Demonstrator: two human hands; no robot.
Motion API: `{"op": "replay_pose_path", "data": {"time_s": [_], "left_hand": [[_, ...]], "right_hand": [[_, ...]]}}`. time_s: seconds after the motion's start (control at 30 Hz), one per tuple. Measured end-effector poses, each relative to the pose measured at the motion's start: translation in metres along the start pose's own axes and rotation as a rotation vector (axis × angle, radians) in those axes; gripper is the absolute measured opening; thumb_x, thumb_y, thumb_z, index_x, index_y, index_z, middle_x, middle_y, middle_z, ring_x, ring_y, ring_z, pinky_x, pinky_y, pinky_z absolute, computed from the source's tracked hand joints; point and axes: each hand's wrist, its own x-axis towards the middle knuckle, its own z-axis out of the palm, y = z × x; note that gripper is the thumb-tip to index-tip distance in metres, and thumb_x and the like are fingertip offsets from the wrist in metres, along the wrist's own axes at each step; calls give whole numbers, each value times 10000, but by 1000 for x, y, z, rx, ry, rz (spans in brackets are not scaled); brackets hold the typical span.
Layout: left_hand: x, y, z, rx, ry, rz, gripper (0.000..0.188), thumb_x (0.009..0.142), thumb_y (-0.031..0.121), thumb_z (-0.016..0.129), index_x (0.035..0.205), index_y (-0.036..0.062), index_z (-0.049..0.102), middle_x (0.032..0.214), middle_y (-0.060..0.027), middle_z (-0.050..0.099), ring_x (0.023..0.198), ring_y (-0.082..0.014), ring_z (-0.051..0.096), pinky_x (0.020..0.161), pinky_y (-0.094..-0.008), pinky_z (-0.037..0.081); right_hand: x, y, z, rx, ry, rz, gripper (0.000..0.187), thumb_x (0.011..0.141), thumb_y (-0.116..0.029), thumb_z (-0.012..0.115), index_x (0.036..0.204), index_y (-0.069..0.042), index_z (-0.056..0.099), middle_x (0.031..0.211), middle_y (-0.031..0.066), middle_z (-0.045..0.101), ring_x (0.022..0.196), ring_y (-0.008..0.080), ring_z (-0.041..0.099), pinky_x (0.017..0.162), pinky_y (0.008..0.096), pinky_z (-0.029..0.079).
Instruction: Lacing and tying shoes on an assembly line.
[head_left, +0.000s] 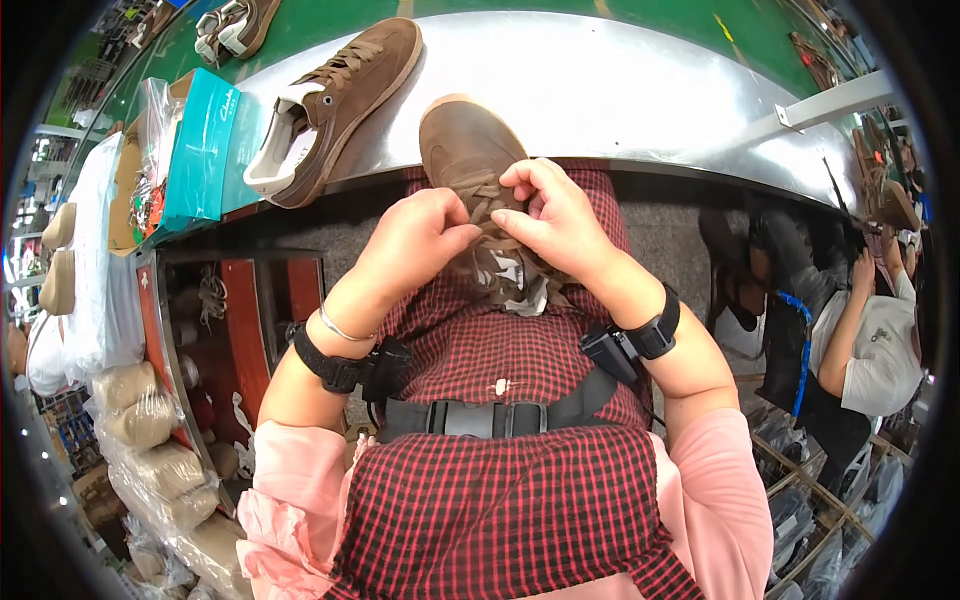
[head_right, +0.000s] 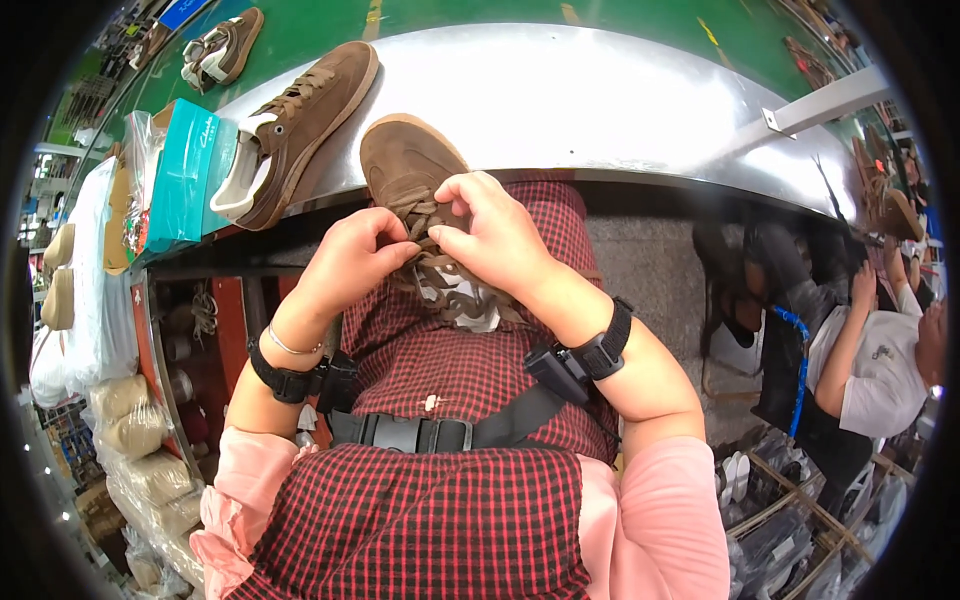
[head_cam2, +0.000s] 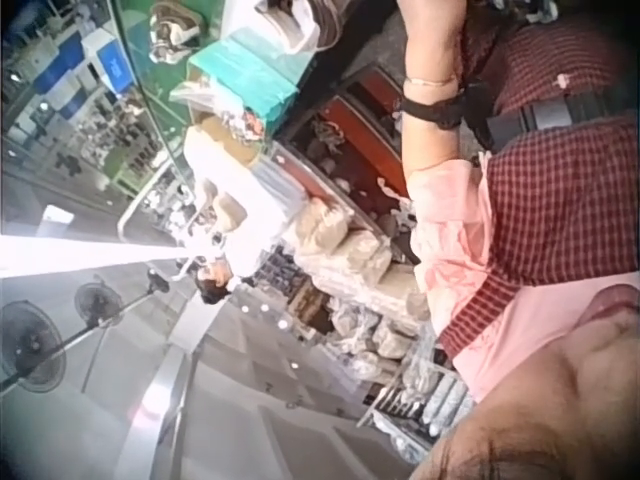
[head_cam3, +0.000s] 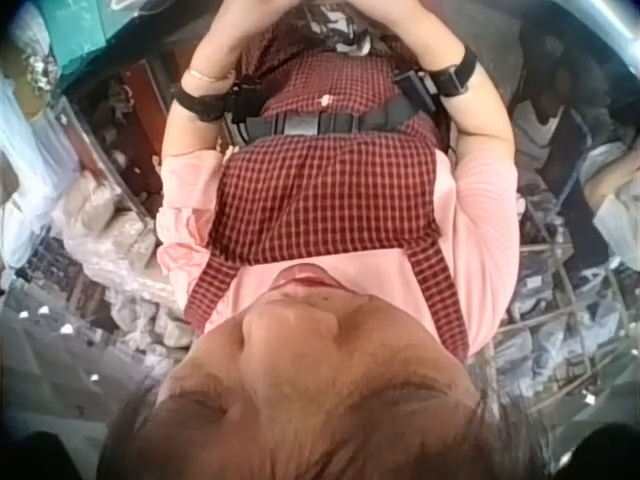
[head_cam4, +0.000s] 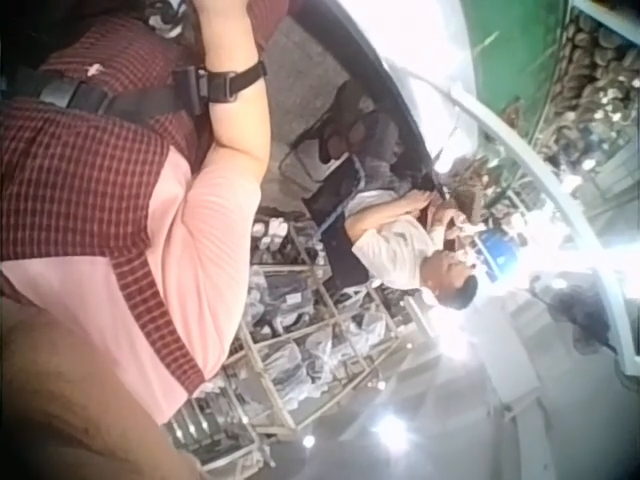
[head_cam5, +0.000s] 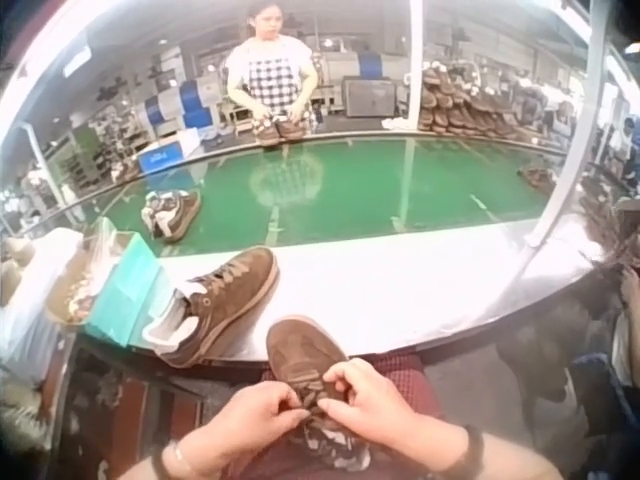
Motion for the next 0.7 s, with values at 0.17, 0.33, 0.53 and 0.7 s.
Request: {"op": "replay_pose_path", "data": {"time_s": [0.17, 0.33, 0.53, 0.7], "left_hand": [[2, -4, 16, 218, 60, 207, 129, 706, 78, 666, 718, 21, 550, 715, -145, 563, 675, -324, 574, 597, -373, 469], [16, -18, 6, 403, 536, 684, 180, 675, -23, 639, 752, 47, 492, 700, -105, 533, 640, -303, 545, 562, -378, 459], [-15, -37, 27, 310, 571, 464, 208, 720, -73, 620, 831, 34, 480, 731, -131, 541, 650, -318, 546, 578, -382, 464], [-23, -31, 20, 321, 465, 439, 214, 740, -53, 628, 912, 24, 526, 767, -129, 588, 703, -314, 595, 612, -366, 485]], "right_hand": [[0, 1, 1, -1, 14, 20, 323, 705, -126, 688, 986, -46, 552, 918, 77, 547, 848, 207, 555, 768, 327, 476], [0, 4, 1, 2, -6, -4, 243, 713, -95, 667, 918, -45, 546, 894, 79, 537, 852, 214, 555, 762, 327, 469], [-7, 26, 4, 38, -20, 108, 219, 770, -172, 681, 886, -33, 556, 808, 60, 563, 753, 167, 558, 672, 308, 460], [-34, 46, -4, 165, -20, 158, 242, 797, -220, 688, 897, -30, 574, 742, 38, 579, 671, 112, 547, 610, 277, 455]]}}
